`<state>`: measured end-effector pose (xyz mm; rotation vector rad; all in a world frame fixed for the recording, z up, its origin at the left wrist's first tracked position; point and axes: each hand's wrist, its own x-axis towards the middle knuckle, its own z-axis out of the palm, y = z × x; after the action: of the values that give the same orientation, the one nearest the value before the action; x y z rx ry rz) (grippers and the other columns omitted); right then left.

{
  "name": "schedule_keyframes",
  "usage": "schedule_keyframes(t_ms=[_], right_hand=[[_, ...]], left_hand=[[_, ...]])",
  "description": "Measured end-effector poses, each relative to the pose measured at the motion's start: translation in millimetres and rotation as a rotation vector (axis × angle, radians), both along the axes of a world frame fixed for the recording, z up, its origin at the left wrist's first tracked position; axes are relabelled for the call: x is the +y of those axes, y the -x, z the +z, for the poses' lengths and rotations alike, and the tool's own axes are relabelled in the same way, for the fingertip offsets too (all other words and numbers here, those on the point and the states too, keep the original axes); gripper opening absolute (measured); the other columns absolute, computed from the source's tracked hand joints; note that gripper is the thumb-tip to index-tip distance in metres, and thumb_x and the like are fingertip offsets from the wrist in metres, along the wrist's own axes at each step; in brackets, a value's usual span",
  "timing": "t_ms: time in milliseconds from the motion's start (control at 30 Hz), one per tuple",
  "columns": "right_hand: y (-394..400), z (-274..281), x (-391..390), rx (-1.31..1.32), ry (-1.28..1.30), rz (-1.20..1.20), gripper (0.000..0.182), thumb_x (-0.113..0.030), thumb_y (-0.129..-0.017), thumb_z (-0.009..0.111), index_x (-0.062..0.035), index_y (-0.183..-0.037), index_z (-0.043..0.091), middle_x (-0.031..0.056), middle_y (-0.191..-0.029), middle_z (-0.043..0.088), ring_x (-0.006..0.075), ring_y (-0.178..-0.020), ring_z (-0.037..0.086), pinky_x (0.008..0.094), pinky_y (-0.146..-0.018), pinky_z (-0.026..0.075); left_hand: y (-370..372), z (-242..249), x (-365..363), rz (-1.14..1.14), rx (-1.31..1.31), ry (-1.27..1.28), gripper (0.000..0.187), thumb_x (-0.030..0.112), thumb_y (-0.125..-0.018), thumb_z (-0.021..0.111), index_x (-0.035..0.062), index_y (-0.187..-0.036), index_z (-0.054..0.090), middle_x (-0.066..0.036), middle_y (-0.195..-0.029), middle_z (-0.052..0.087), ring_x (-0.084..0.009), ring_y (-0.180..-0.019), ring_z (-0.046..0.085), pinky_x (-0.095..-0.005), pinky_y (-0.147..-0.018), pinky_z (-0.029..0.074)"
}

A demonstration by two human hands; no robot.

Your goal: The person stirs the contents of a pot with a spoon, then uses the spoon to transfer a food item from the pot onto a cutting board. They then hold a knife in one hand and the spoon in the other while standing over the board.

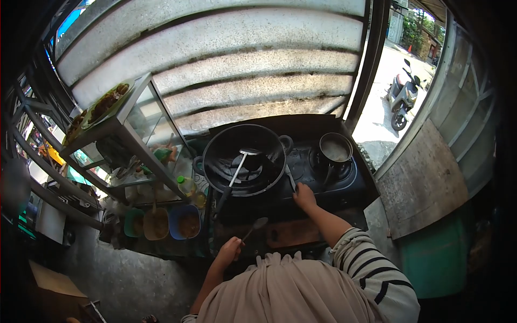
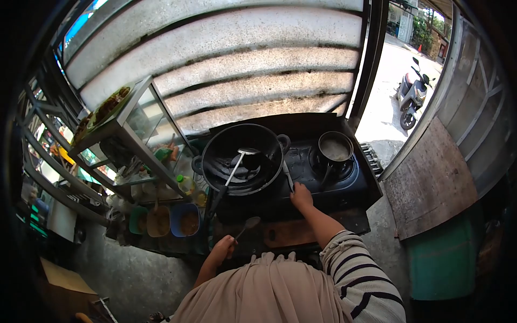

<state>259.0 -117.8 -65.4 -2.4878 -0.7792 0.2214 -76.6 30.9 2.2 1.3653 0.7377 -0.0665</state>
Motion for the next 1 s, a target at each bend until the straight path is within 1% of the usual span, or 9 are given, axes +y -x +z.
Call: schedule_keyframes(t_ms=[267, 400, 467, 533, 633, 733, 767, 933, 1000], right_hand=[[19, -2, -10, 0.171, -0.220, -0.211, 0.046, -0.022, -0.074, 0.067, -0.0106, -0.115, 0.049, 0.0163, -0.093, 0.060, 0.0353, -0.090, 0.059, 0.0432, -0.078, 0.048], [57, -7, -27, 0.031, -0.467, -0.235, 0.045, -0.018, -0.074, 0.066, -0.0093, -0.116, 0.051, 0.0105, -0.086, 0.058, 0.0259, -0.081, 0.059, 0.0361, -0.073, 0.048], [73, -11, -37, 0.398, -0.482, -0.037, 0.042, -0.021, -0.076, 0.065, -0.0094, -0.114, 0.053, 0.0087, -0.089, 0.057, 0.0230, -0.085, 0.058, 0.0343, -0.076, 0.047], [88, 10, -47, 1.049, -0.575, 0.276, 0.036, -0.013, -0.080, 0.062, -0.0048, -0.115, 0.055, 0.0056, -0.097, 0.059, 0.0136, -0.089, 0.057, 0.0273, -0.080, 0.047], [114, 74, -65, 1.207, -0.531, 0.365, 0.036, -0.016, -0.084, 0.062, -0.0025, -0.117, 0.054, 0.0060, -0.104, 0.060, 0.0136, -0.094, 0.058, 0.0279, -0.084, 0.047], [119, 77, -80, 1.224, -0.566, 0.325, 0.036, -0.022, -0.087, 0.062, -0.0027, -0.117, 0.055, 0.0064, -0.106, 0.061, 0.0139, -0.098, 0.058, 0.0281, -0.085, 0.047], [116, 72, -86, 1.110, -0.548, 0.336, 0.034, -0.027, -0.089, 0.060, -0.0023, -0.112, 0.059, 0.0067, -0.103, 0.063, 0.0148, -0.097, 0.060, 0.0278, -0.087, 0.046], [102, 71, -119, 1.110, -0.408, 0.269, 0.035, -0.035, -0.093, 0.052, -0.0043, -0.106, 0.063, 0.0055, -0.093, 0.066, 0.0136, -0.087, 0.062, 0.0276, -0.082, 0.047], [98, 73, -133, 1.171, -0.480, 0.256, 0.035, -0.036, -0.094, 0.049, -0.0053, -0.104, 0.063, 0.0055, -0.095, 0.065, 0.0127, -0.087, 0.062, 0.0277, -0.079, 0.046]], left_hand=[[-20, 14, -3, 0.026, -0.094, 0.166, 0.023, 0.029, -0.093, 0.040, 0.0094, -0.090, 0.052, 0.005, -0.068, 0.040, -0.0038, -0.054, 0.031, -0.0189, -0.046, 0.026], [-51, 9, -6, -0.115, -0.160, 0.204, 0.023, 0.025, -0.094, 0.044, 0.0083, -0.106, 0.054, 0.001, -0.087, 0.053, -0.0074, -0.069, 0.047, -0.0220, -0.061, 0.039], [-69, 6, -13, -0.208, -0.167, 0.153, 0.028, 0.025, -0.093, 0.045, 0.0082, -0.114, 0.053, -0.001, -0.097, 0.057, -0.0094, -0.078, 0.053, -0.0235, -0.068, 0.043], [-88, 4, -25, -0.257, -0.286, 0.133, 0.036, 0.027, -0.094, 0.048, 0.0086, -0.124, 0.052, -0.004, -0.114, 0.057, -0.0134, -0.100, 0.054, -0.0255, -0.083, 0.043], [-113, 16, -50, -0.213, -0.290, 0.282, 0.037, 0.026, -0.093, 0.050, 0.0060, -0.124, 0.053, -0.005, -0.126, 0.050, -0.0145, -0.112, 0.049, -0.0281, -0.089, 0.042], [-132, 8, -68, -0.395, -0.388, 0.123, 0.040, 0.023, -0.094, 0.050, 0.0025, -0.128, 0.047, -0.005, -0.132, 0.044, -0.0156, -0.114, 0.048, -0.0308, -0.093, 0.042], [-136, 6, -76, -0.375, -0.397, 0.341, 0.039, 0.021, -0.095, 0.049, 0.0001, -0.127, 0.046, -0.006, -0.136, 0.039, -0.0165, -0.117, 0.046, -0.0311, -0.093, 0.042], [-157, 16, -91, -0.463, -0.281, 0.509, 0.040, 0.020, -0.096, 0.046, 0.0009, -0.131, 0.043, -0.008, -0.133, 0.041, -0.0179, -0.120, 0.042, -0.0323, -0.094, 0.041], [-168, 19, -94, -0.752, -0.421, 0.105, 0.047, 0.022, -0.096, 0.045, 0.0022, -0.136, 0.034, -0.009, -0.131, 0.044, -0.0195, -0.119, 0.044, -0.0341, -0.096, 0.039]])
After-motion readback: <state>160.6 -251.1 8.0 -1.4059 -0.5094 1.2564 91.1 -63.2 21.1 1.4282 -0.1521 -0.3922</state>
